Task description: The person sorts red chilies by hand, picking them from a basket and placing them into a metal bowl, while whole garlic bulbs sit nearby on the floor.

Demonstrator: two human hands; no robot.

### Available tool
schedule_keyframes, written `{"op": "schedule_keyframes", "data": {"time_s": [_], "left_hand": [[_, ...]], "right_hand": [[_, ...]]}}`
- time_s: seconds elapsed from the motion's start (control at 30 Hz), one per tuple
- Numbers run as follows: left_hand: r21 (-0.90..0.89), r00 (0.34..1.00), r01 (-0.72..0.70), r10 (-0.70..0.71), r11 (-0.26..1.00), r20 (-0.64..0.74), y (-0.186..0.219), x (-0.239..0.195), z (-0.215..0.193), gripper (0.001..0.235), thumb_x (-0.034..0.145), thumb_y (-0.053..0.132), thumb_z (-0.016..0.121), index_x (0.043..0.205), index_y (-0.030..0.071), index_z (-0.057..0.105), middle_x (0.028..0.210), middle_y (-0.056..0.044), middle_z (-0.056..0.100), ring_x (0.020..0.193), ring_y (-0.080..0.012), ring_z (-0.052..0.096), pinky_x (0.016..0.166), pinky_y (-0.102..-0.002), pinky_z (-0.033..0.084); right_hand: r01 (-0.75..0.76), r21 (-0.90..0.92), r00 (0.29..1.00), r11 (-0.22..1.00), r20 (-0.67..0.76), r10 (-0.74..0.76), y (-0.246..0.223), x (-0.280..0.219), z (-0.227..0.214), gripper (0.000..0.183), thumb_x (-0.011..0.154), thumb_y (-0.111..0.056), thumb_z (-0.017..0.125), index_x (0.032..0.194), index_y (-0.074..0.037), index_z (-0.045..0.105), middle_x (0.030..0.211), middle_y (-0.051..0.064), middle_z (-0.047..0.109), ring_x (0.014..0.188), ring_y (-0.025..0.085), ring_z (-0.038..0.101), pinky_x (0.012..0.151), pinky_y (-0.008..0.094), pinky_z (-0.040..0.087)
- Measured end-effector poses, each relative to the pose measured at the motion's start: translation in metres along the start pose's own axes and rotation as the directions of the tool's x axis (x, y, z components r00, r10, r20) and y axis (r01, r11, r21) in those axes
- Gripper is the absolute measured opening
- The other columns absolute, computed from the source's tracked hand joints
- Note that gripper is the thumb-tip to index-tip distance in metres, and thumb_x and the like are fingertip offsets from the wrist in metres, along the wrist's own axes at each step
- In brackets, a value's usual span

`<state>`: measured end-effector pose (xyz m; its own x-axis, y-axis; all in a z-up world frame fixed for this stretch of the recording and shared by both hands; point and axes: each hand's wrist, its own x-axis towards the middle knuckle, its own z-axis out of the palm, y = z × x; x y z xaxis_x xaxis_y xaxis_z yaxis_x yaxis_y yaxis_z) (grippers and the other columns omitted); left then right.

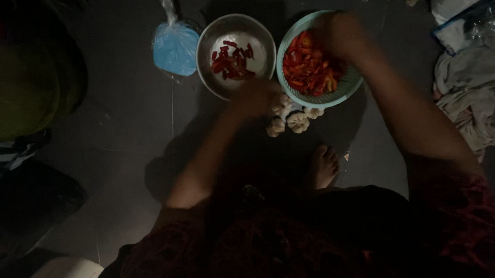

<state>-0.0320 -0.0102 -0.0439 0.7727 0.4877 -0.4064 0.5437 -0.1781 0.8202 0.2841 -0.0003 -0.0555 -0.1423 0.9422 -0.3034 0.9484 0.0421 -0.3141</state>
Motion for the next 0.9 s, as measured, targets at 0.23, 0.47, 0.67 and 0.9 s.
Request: {"op": "schedule_keyframes", "data": {"time_s": [0.23,0.47,0.67,0.9], "left_hand": [[0.235,0.993,-0.105,0.092,0.966,0.069,0.046,0.006,0.028,0.035,0.089,0.025,0.065,0.119,0.009,0.074,0.12,-0.018,0.069,0.104,-0.0336,0.069,0.087,-0.049,0.054],[0.435,0.729,-0.183,0.418,0.882,-0.542,0.063,0.018,-0.013,0.051,0.101,0.034,0.062,0.132,-0.007,0.065,0.12,-0.024,0.069,0.107,-0.0379,0.066,0.089,-0.05,0.053],[-0.012,0.928,-0.084,0.074,0.996,-0.365,0.054,0.006,-0.053,0.026,0.101,0.026,0.064,0.113,0.008,0.077,0.103,-0.014,0.078,0.089,-0.0253,0.076,0.081,-0.04,0.058],[0.323,0.813,-0.174,0.321,0.93,-0.486,0.03,-0.01,-0.082,0.014,0.096,0.012,0.07,0.1,0.001,0.078,0.089,-0.016,0.076,0.081,-0.0305,0.073,0.075,-0.044,0.057]], "right_hand": [[-0.027,-0.38,0.983,0.925,-0.176,-0.044,0.013,-0.034,0.038,0.055,0.078,-0.015,0.075,0.132,-0.007,0.073,0.102,0.02,0.075,0.075,0.03,0.072,0.061,0.041,0.06],[0.13,0.229,0.977,0.965,-0.193,-0.086,-0.039,-0.06,-0.018,0.025,0.108,-0.022,0.072,0.125,-0.004,0.072,0.103,0.017,0.076,0.086,0.028,0.075,0.076,0.041,0.06],[0.166,0.555,0.979,0.815,-0.191,-0.069,-0.1,-0.059,-0.052,0.027,0.108,-0.025,0.067,0.128,-0.009,0.076,0.1,0.012,0.077,0.087,0.019,0.076,0.076,0.033,0.061],[0.12,0.583,0.993,0.803,-0.087,-0.085,-0.124,-0.024,-0.053,0.025,0.11,-0.024,0.063,0.117,-0.004,0.075,0.097,0.014,0.076,0.083,0.021,0.073,0.073,0.036,0.059]]}}
